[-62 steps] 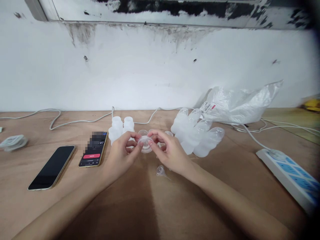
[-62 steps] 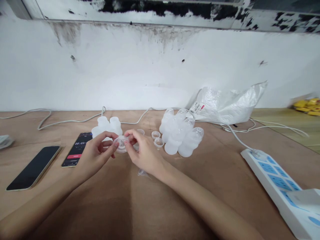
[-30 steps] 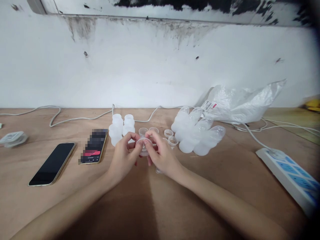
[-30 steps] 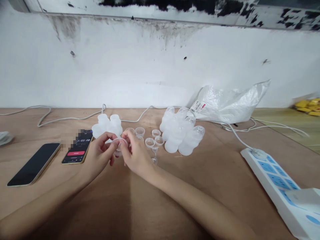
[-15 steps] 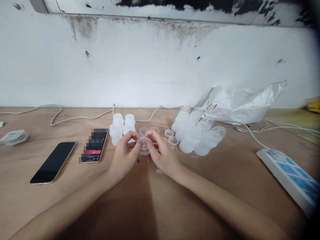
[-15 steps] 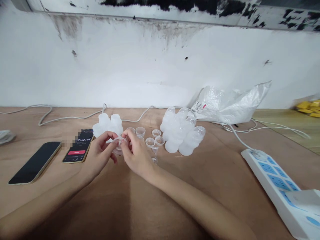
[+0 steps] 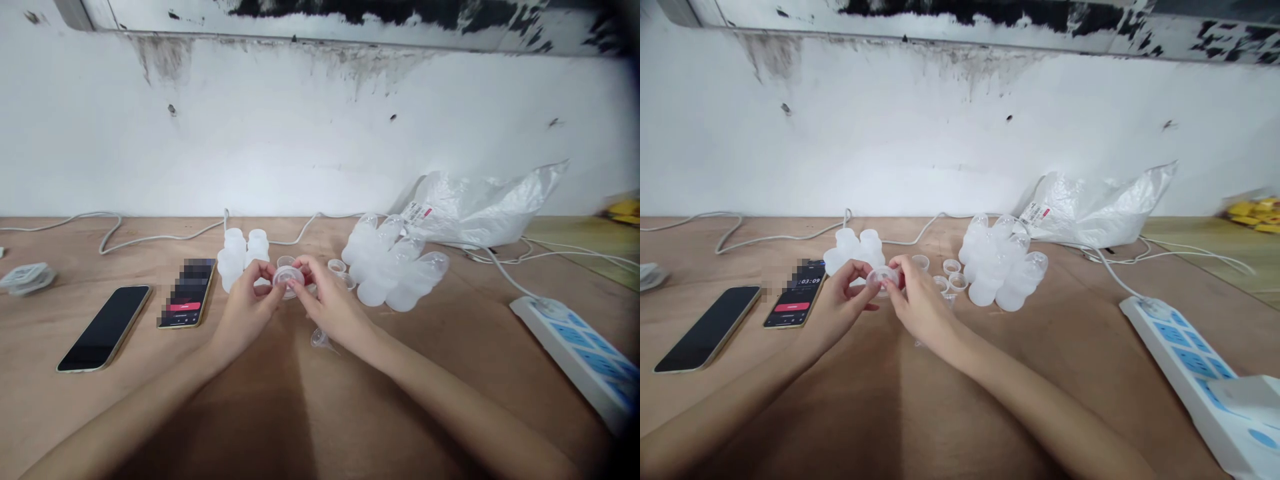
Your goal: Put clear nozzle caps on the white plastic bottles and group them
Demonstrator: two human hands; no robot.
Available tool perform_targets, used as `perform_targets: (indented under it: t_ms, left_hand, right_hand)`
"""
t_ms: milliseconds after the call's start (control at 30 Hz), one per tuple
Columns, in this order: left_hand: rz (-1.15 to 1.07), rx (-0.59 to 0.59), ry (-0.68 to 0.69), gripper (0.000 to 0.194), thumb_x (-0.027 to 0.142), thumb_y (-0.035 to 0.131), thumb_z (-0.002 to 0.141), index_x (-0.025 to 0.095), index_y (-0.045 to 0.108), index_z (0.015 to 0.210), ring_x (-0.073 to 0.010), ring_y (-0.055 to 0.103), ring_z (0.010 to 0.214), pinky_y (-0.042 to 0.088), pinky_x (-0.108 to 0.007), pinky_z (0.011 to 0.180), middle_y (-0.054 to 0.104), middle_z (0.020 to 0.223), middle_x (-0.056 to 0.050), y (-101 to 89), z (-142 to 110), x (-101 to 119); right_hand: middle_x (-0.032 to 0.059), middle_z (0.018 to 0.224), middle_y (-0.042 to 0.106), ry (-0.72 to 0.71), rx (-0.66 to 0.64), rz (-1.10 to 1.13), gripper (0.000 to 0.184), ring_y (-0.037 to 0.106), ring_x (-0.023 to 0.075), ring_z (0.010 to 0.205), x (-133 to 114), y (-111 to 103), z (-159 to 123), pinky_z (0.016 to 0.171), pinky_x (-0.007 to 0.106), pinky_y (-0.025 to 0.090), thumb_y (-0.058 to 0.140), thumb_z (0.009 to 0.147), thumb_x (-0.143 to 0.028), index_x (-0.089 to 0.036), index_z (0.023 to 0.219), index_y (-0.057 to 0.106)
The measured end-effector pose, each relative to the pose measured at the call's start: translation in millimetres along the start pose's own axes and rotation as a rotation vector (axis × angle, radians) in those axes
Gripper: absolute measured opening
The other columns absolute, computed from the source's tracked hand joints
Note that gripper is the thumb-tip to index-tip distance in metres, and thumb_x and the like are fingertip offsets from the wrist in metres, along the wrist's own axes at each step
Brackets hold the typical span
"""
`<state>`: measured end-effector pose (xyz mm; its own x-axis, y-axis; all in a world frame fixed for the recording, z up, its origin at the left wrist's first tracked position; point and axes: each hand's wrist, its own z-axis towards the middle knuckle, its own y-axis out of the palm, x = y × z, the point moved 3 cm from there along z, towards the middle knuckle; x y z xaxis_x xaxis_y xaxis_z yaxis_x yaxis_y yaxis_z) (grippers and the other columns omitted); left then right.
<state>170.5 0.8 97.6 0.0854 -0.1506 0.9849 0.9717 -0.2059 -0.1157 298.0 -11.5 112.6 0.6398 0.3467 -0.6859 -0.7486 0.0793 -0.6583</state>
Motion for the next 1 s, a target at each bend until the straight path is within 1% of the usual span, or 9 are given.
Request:
perform_targets:
  t_ms: [133, 200, 267, 433, 533, 600, 667, 767, 1000]
  left_hand:
    - [0.263, -0.059, 0.064, 0.023, 0.036, 0.05, 0.079, 0.02, 0.042, 0.095, -0.0115, 0.059, 0.057, 0.047, -0.021, 0.051, 0.058, 0.071, 0.002, -3.4, -1, 5]
    - [0.434, -0.068, 0.119, 0.021, 0.035, 0.048, 0.081, 0.02, 0.043, 0.096, -0.0125, 0.059, 0.053, 0.045, -0.022, 0.05, 0.06, 0.063, 0.003, -5.4, -3, 10]
    - [0.527, -0.066, 0.155, 0.018, 0.033, 0.048, 0.08, 0.02, 0.046, 0.093, -0.0134, 0.06, 0.053, 0.045, -0.022, 0.05, 0.06, 0.061, 0.002, -7.3, -4, 15]
    - [0.327, -0.053, 0.083, 0.024, 0.031, 0.05, 0.079, 0.018, 0.049, 0.099, -0.0159, 0.064, 0.06, 0.048, -0.02, 0.044, 0.061, 0.067, 0.0, -9.6, -4, 18]
    - [0.241, -0.018, 0.079, 0.022, 0.033, 0.051, 0.079, 0.017, 0.055, 0.094, -0.0166, 0.065, 0.068, 0.052, -0.021, 0.046, 0.062, 0.08, -0.003, -10.1, -4, 17]
    - [0.199, -0.008, 0.079, 0.021, 0.034, 0.051, 0.079, 0.017, 0.056, 0.091, -0.0157, 0.065, 0.067, 0.053, -0.021, 0.047, 0.063, 0.083, -0.003, -9.9, -4, 16]
    - [0.167, -0.019, 0.077, 0.021, 0.035, 0.051, 0.08, 0.017, 0.053, 0.089, -0.0149, 0.065, 0.064, 0.052, -0.02, 0.045, 0.063, 0.081, -0.003, -8.6, -5, 15]
    - [0.155, -0.02, 0.109, 0.02, 0.036, 0.049, 0.082, 0.017, 0.051, 0.087, -0.014, 0.064, 0.059, 0.049, -0.017, 0.04, 0.063, 0.078, -0.003, -6.3, -6, 16]
    - [0.148, -0.007, 0.159, 0.017, 0.033, 0.047, 0.084, 0.016, 0.05, 0.081, -0.0083, 0.058, 0.049, 0.044, -0.014, 0.039, 0.061, 0.067, 0.0, -2.1, -10, 15]
  right_hand:
    - [0.0044, 0.087, 0.051, -0.06, -0.018, -0.016, 0.017, 0.051, 0.0141, 0.074, -1, -6, 4, 0.06, 0.027, 0.044, 0.045, 0.083, -0.019, -0.02, 0.095, 0.056]
    - [0.0047, 0.088, 0.051, -0.059, -0.052, 0.006, 0.018, 0.052, 0.0134, 0.073, -2, -6, 5, 0.061, 0.027, 0.045, 0.047, 0.082, -0.018, -0.021, 0.094, 0.06]
    - [0.005, 0.091, 0.052, -0.064, -0.064, 0.067, 0.018, 0.053, 0.0139, 0.076, -1, -5, 4, 0.063, 0.028, 0.046, 0.048, 0.082, -0.02, -0.022, 0.094, 0.062]
    - [0.0051, 0.095, 0.057, -0.02, 0.045, 0.398, 0.026, 0.054, 0.0158, 0.089, 4, 1, 2, 0.071, 0.028, 0.048, 0.052, 0.081, -0.026, -0.021, 0.106, 0.053]
    - [0.0081, 0.104, 0.056, -0.012, 0.089, 0.436, 0.026, 0.053, 0.0165, 0.094, 4, 3, 0, 0.072, 0.027, 0.049, 0.051, 0.081, -0.03, -0.017, 0.104, 0.055]
    - [0.0081, 0.101, 0.056, 0.006, 0.059, 0.381, 0.03, 0.056, 0.0158, 0.085, 3, 5, -2, 0.062, 0.025, 0.05, 0.045, 0.084, -0.033, -0.018, 0.109, 0.054]
    - [0.0057, 0.09, 0.058, 0.029, 0.026, 0.34, 0.032, 0.057, 0.0127, 0.069, 1, 7, -3, 0.05, 0.022, 0.048, 0.04, 0.087, -0.035, -0.02, 0.113, 0.05]
    - [0.0006, 0.073, 0.057, 0.037, 0.026, 0.35, 0.029, 0.053, 0.0082, 0.05, 0, 8, -5, 0.042, 0.019, 0.042, 0.038, 0.088, -0.035, -0.02, 0.11, 0.049]
    - [-0.0048, 0.057, 0.05, 0.016, 0.008, 0.473, 0.018, 0.048, 0.0064, 0.041, -4, 9, -7, 0.036, 0.016, 0.036, 0.04, 0.087, -0.034, -0.02, 0.095, 0.047]
